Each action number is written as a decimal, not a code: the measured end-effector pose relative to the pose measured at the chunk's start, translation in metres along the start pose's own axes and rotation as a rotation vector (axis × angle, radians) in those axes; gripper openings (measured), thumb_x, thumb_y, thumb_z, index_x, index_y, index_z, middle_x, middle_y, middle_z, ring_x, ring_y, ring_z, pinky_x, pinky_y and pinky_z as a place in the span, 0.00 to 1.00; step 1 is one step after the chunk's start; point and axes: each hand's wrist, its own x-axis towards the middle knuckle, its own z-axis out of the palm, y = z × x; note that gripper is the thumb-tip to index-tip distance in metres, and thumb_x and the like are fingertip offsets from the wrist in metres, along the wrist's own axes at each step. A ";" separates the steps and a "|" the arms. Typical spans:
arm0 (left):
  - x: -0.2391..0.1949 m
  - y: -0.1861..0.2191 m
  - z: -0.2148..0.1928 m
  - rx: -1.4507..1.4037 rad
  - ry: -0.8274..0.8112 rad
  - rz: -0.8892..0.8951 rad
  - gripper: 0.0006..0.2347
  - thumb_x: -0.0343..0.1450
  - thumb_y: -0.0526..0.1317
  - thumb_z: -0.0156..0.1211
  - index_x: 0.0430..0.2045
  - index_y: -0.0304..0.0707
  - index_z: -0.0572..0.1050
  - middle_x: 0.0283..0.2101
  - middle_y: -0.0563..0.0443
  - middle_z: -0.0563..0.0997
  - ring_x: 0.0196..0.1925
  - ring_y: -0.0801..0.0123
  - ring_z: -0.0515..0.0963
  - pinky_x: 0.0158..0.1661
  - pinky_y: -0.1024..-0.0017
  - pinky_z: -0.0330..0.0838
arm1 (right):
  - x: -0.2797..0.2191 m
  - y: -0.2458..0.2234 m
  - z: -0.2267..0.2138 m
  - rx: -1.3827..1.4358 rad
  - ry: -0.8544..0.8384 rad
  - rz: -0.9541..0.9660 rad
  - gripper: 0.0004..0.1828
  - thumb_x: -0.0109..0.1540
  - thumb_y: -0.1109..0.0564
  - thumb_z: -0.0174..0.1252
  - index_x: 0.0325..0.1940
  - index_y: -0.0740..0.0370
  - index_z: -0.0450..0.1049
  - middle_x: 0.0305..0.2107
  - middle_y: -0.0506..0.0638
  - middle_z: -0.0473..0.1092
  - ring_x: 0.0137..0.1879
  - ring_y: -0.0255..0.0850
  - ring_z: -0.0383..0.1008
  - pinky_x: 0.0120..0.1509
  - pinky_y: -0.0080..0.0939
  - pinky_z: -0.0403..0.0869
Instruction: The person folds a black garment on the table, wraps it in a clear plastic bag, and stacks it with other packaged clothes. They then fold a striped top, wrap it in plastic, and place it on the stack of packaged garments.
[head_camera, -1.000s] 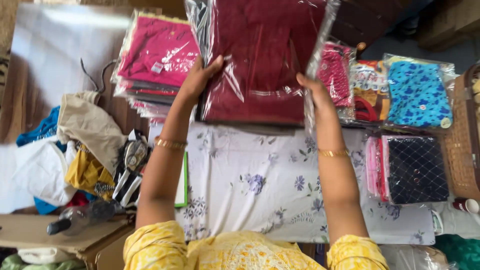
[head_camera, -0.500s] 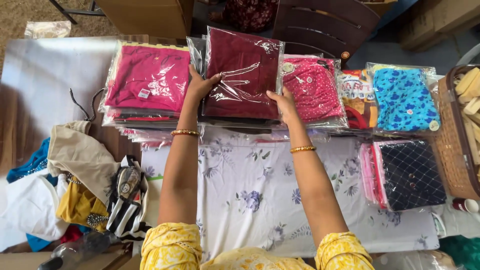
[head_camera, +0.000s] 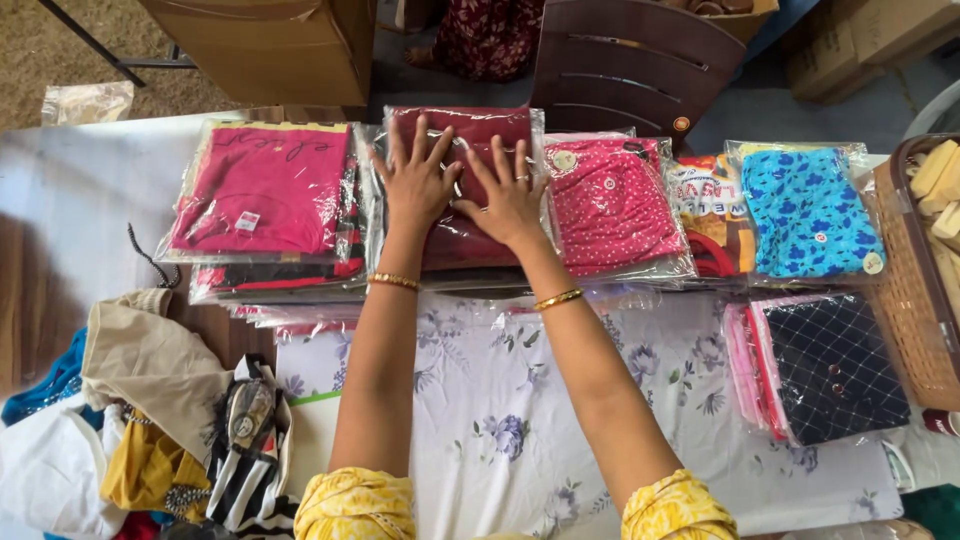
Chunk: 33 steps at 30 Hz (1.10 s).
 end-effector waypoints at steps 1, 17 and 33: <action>-0.004 -0.001 0.003 -0.002 -0.007 0.001 0.23 0.75 0.57 0.49 0.68 0.62 0.66 0.77 0.52 0.53 0.79 0.47 0.40 0.67 0.27 0.29 | -0.002 0.001 0.005 0.001 -0.004 0.005 0.51 0.56 0.22 0.60 0.78 0.29 0.47 0.78 0.47 0.32 0.82 0.60 0.24 0.69 0.92 0.39; -0.020 -0.139 -0.049 -0.106 -0.117 -0.370 0.32 0.74 0.72 0.41 0.71 0.64 0.58 0.78 0.53 0.50 0.78 0.50 0.40 0.71 0.36 0.35 | -0.006 0.026 0.054 0.010 0.088 -0.098 0.51 0.59 0.19 0.54 0.81 0.30 0.45 0.79 0.49 0.30 0.83 0.60 0.23 0.72 0.88 0.39; -0.130 -0.088 -0.062 -0.037 -0.087 0.190 0.35 0.68 0.63 0.70 0.68 0.64 0.61 0.79 0.52 0.51 0.84 0.50 0.39 0.75 0.33 0.24 | -0.042 0.051 0.026 0.028 -0.023 -0.236 0.46 0.65 0.17 0.50 0.84 0.28 0.53 0.84 0.41 0.38 0.90 0.50 0.32 0.85 0.84 0.41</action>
